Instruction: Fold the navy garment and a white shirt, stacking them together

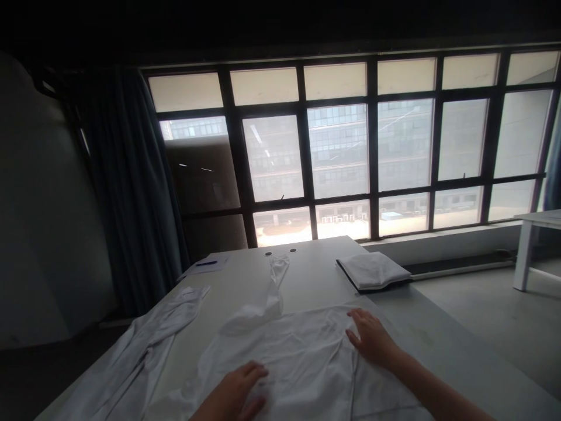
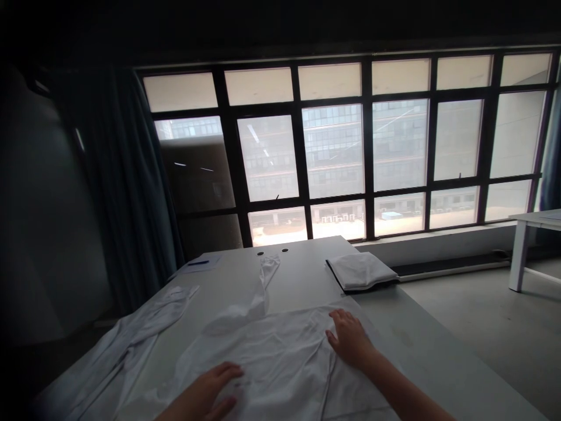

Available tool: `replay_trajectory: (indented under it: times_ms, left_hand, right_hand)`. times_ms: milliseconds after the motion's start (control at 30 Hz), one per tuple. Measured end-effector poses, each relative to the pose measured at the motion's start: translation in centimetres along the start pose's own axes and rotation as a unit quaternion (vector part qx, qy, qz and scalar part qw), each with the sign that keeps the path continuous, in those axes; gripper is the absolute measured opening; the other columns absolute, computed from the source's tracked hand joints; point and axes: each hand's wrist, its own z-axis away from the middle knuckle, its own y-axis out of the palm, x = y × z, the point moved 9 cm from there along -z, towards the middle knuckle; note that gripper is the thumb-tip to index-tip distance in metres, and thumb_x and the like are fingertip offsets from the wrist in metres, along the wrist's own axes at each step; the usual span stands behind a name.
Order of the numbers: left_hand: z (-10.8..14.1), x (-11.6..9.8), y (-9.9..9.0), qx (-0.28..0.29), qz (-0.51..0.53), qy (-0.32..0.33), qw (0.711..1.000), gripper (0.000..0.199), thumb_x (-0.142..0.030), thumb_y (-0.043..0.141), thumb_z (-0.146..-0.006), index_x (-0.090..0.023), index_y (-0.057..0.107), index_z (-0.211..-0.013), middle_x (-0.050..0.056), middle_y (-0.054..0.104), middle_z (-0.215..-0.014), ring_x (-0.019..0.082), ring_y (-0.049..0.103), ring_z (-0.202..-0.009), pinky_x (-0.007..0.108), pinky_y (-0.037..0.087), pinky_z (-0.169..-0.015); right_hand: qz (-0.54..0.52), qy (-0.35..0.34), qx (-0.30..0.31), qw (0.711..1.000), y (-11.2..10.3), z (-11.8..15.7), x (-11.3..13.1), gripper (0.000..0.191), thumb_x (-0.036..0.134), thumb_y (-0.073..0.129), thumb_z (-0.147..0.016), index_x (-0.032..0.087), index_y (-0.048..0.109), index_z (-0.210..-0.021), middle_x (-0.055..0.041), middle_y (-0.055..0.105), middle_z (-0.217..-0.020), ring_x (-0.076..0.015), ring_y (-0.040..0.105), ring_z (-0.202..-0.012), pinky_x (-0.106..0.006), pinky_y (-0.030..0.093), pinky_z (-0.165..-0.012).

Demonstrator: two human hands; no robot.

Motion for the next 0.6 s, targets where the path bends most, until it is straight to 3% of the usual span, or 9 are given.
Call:
replay_trajectory:
  times_ms: [100,233,433,500,600]
  left_hand:
    - [-4.9,-1.0,0.1,0.010,-0.011,-0.028,0.999,0.066,-0.070,0.039,-0.095,-0.034,0.046,-0.150,0.003,0.041,-0.160,0.025,0.039,-0.147,0.042,0.030,-0.122]
    - [-8.5,2.3,1.0,-0.014,-0.050,-0.058,0.997,0.072,-0.074,0.035,-0.094,-0.036,0.034,-0.155,0.003,0.023,-0.166,0.029,0.019,-0.154,0.053,0.015,-0.125]
    - [-8.2,9.5,0.5,-0.053,-0.083,-0.125,0.987,0.071,-0.068,0.029,-0.097,-0.030,0.030,-0.157,0.006,0.019,-0.167,0.030,0.016,-0.154,0.055,0.015,-0.123]
    - [-7.7,10.5,0.3,-0.068,-0.088,-0.140,0.984,0.071,-0.066,0.030,-0.098,-0.028,0.032,-0.157,0.008,0.023,-0.167,0.031,0.018,-0.154,0.056,0.017,-0.122]
    - [-6.9,10.4,-0.8,-0.120,-0.103,-0.141,0.977,0.065,-0.060,0.038,-0.096,-0.024,0.046,-0.151,0.012,0.038,-0.161,0.033,0.032,-0.149,0.054,0.027,-0.119]
  right_hand:
    - [-0.031,-0.025,0.055,0.998,2.8,-1.5,0.5,0.067,0.055,0.042,-0.094,0.017,0.048,-0.149,-0.0127,0.043,-0.157,-0.0287,0.035,-0.146,-0.043,0.023,-0.120]
    - [-0.003,-0.008,0.081,0.997,4.6,-2.7,-2.6,0.070,0.063,0.032,-0.097,0.023,0.042,-0.153,-0.0074,0.032,-0.163,-0.0270,0.024,-0.152,-0.047,0.014,-0.123]
    - [0.049,0.064,0.049,0.996,3.8,-2.8,-8.3,0.066,0.056,0.029,-0.099,0.021,0.041,-0.154,-0.0085,0.033,-0.163,-0.0289,0.026,-0.151,-0.050,0.017,-0.121]
    - [0.057,0.072,0.040,0.995,3.7,-2.6,-8.9,0.066,0.055,0.032,-0.099,0.020,0.041,-0.154,-0.0083,0.034,-0.162,-0.0292,0.027,-0.150,-0.050,0.018,-0.121]
    - [0.071,0.085,0.022,0.994,3.0,-2.4,-8.9,0.063,0.051,0.034,-0.099,0.018,0.045,-0.151,-0.0103,0.039,-0.160,-0.0342,0.029,-0.149,-0.056,0.018,-0.119]
